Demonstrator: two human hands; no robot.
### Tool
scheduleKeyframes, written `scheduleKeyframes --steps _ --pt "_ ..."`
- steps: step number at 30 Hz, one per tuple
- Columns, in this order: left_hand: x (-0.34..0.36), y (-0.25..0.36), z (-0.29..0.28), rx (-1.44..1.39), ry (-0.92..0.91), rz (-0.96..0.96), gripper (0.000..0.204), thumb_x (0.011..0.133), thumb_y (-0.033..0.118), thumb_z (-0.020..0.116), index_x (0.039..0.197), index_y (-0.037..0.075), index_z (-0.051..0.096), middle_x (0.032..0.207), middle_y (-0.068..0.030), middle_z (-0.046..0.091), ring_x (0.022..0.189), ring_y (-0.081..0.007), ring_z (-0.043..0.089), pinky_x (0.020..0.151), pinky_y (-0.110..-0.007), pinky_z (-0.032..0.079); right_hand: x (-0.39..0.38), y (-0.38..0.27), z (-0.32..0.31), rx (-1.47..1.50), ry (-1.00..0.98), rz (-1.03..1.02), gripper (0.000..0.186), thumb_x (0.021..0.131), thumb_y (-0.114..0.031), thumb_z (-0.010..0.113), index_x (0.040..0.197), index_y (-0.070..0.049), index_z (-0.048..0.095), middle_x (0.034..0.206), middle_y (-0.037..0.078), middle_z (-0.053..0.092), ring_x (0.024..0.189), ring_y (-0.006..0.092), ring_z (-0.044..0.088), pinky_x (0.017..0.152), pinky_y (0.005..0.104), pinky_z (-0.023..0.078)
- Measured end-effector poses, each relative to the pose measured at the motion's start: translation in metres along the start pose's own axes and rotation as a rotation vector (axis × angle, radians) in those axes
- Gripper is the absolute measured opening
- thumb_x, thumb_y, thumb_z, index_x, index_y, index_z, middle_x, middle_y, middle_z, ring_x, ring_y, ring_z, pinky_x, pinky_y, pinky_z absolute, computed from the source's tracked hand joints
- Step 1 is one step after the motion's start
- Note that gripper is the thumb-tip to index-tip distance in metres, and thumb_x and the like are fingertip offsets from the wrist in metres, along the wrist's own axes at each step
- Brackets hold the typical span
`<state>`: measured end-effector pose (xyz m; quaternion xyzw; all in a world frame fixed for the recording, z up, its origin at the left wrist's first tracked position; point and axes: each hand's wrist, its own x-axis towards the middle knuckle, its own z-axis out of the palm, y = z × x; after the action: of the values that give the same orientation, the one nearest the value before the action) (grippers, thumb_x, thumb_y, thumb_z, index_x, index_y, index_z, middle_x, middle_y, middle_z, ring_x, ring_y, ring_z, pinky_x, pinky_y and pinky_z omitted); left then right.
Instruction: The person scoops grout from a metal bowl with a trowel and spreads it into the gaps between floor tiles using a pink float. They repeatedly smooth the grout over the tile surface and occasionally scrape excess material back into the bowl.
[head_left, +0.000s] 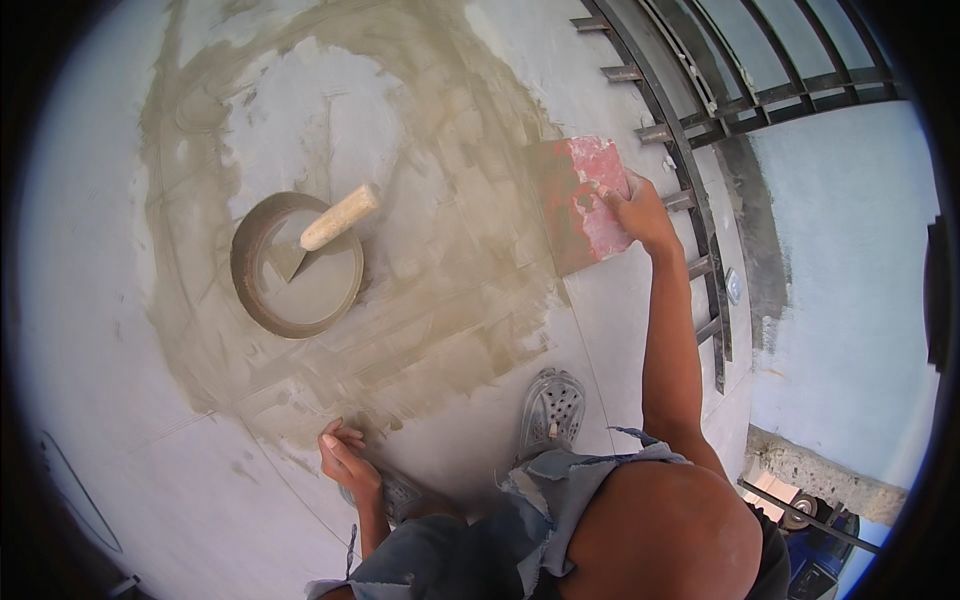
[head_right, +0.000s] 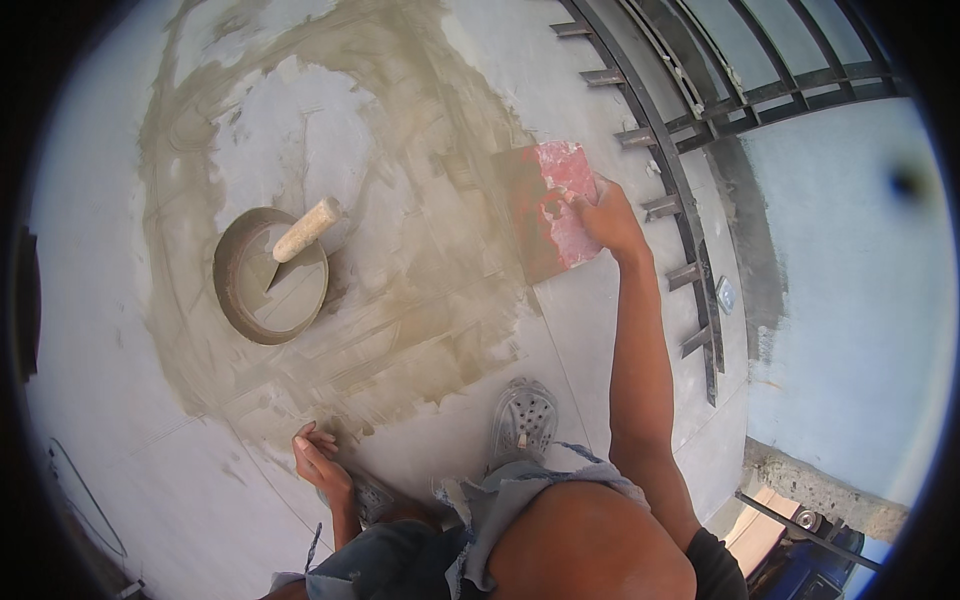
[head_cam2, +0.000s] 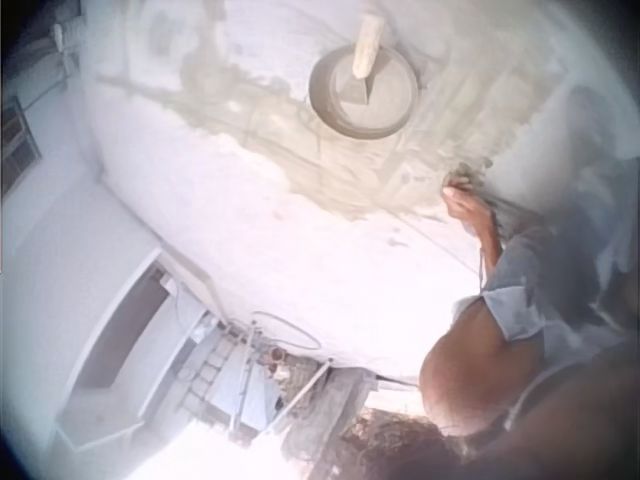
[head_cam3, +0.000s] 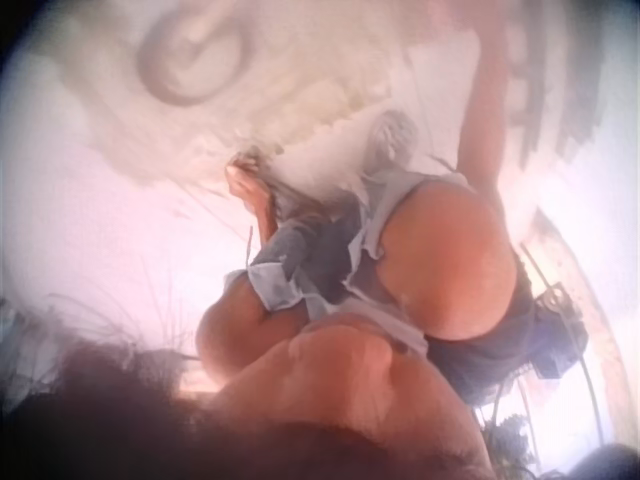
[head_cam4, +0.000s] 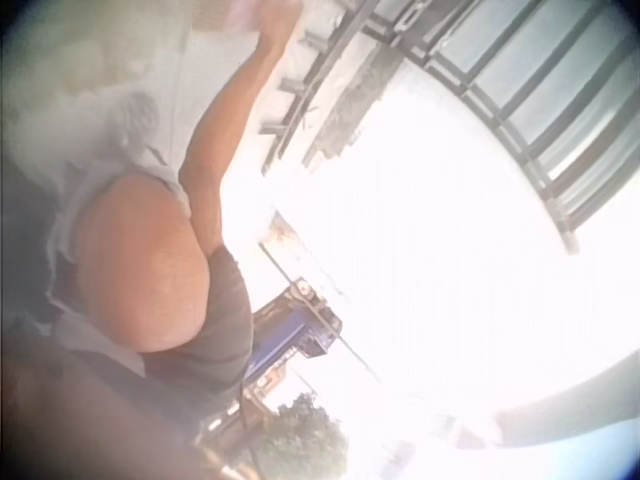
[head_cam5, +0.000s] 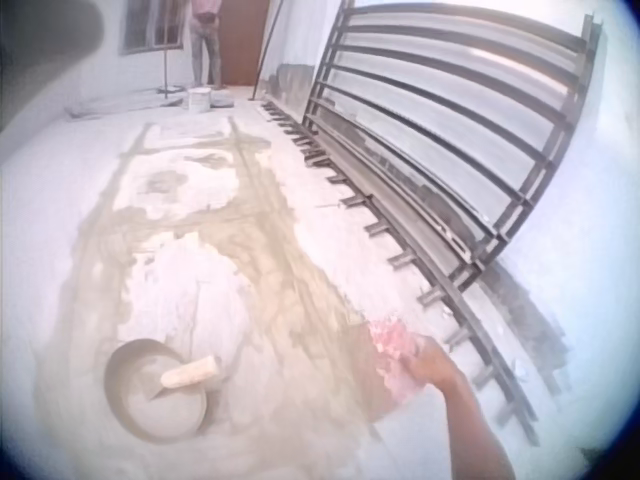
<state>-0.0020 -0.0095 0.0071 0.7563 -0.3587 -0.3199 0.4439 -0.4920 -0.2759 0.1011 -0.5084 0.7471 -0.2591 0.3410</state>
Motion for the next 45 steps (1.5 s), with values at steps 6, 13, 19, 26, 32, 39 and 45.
scheduleKeyframes --steps 6,13,19,26,32,39,45 --pt "-0.001 0.003 0.000 0.018 -0.010 0.003 0.052 0.117 0.036 0.034 0.112 -0.005 0.065 0.079 -0.0093 0.066 0.069 -0.0137 0.056 0.066 -0.028 0.046 0.003 -0.007 0.008 0.139 0.100 0.068 0.032 0.097 -0.011 0.068 0.126 0.002 0.068 0.107 0.009 0.075 0.093 0.0146 0.067 0.086 0.0333 0.054" --pt "-0.004 0.007 0.009 0.018 -0.017 -0.007 0.053 0.116 0.037 0.035 0.112 -0.005 0.066 0.077 -0.0092 0.066 0.068 -0.0137 0.057 0.065 -0.028 0.046 0.012 -0.002 0.010 0.193 0.135 0.007 0.030 0.098 -0.012 0.067 0.125 0.002 0.069 0.111 0.009 0.076 0.095 0.0146 0.069 0.088 0.0332 0.054" --pt "0.001 0.007 0.001 0.048 -0.011 0.010 0.050 0.116 0.034 0.037 0.109 -0.004 0.068 0.072 -0.0067 0.065 0.064 -0.0131 0.057 0.062 -0.030 0.047 0.018 -0.014 0.023 0.233 0.026 -0.024 0.035 0.101 -0.018 0.067 0.130 0.003 0.066 0.113 0.009 0.075 0.097 0.0148 0.069 0.088 0.0322 0.054" --pt "0.004 0.012 -0.007 0.070 -0.060 0.002 0.044 0.116 0.028 0.040 0.110 -0.003 0.070 0.076 -0.0075 0.067 0.065 -0.0125 0.059 0.063 -0.030 0.048 0.003 0.000 0.040 0.872 -0.155 -0.018 0.046 0.100 -0.021 0.074 0.137 0.002 0.060 0.128 0.009 0.068 0.113 0.0168 0.067 0.099 0.0338 0.053" --pt "-0.003 0.010 -0.007 0.076 -0.030 0.032 0.039 0.115 0.027 0.044 0.111 -0.001 0.071 0.076 -0.0059 0.067 0.066 -0.0135 0.061 0.065 -0.031 0.051 -0.003 0.007 0.048 0.545 -0.389 -0.057 0.057 0.088 -0.030 0.087 0.130 0.001 0.062 0.116 0.007 0.071 0.102 0.0158 0.068 0.093 0.0327 0.054" --pt "-0.006 0.011 -0.004 0.051 -0.032 -0.011 0.035 0.114 0.028 0.047 0.112 0.001 0.071 0.077 -0.0095 0.069 0.068 -0.0232 0.067 0.067 -0.035 0.052 -0.027 -0.063 0.045 0.112 -0.716 -0.144 0.048 0.088 -0.035 0.086 0.114 0.003 0.072 0.100 0.006 0.075 0.088 0.0120 0.066 0.080 0.0300 0.053" --pt "-0.003 0.007 -0.007 0.021 -0.025 -0.048 0.036 0.113 0.028 0.047 0.111 0.001 0.071 0.077 -0.0097 0.070 0.068 -0.0226 0.068 0.066 -0.037 0.053 -0.035 -0.073 0.051 0.178 -0.493 -0.088 0.043 0.103 -0.033 0.070 0.124 0.004 0.069 0.107 0.006 0.074 0.091 0.0116 0.065 0.085 0.0298 0.052"
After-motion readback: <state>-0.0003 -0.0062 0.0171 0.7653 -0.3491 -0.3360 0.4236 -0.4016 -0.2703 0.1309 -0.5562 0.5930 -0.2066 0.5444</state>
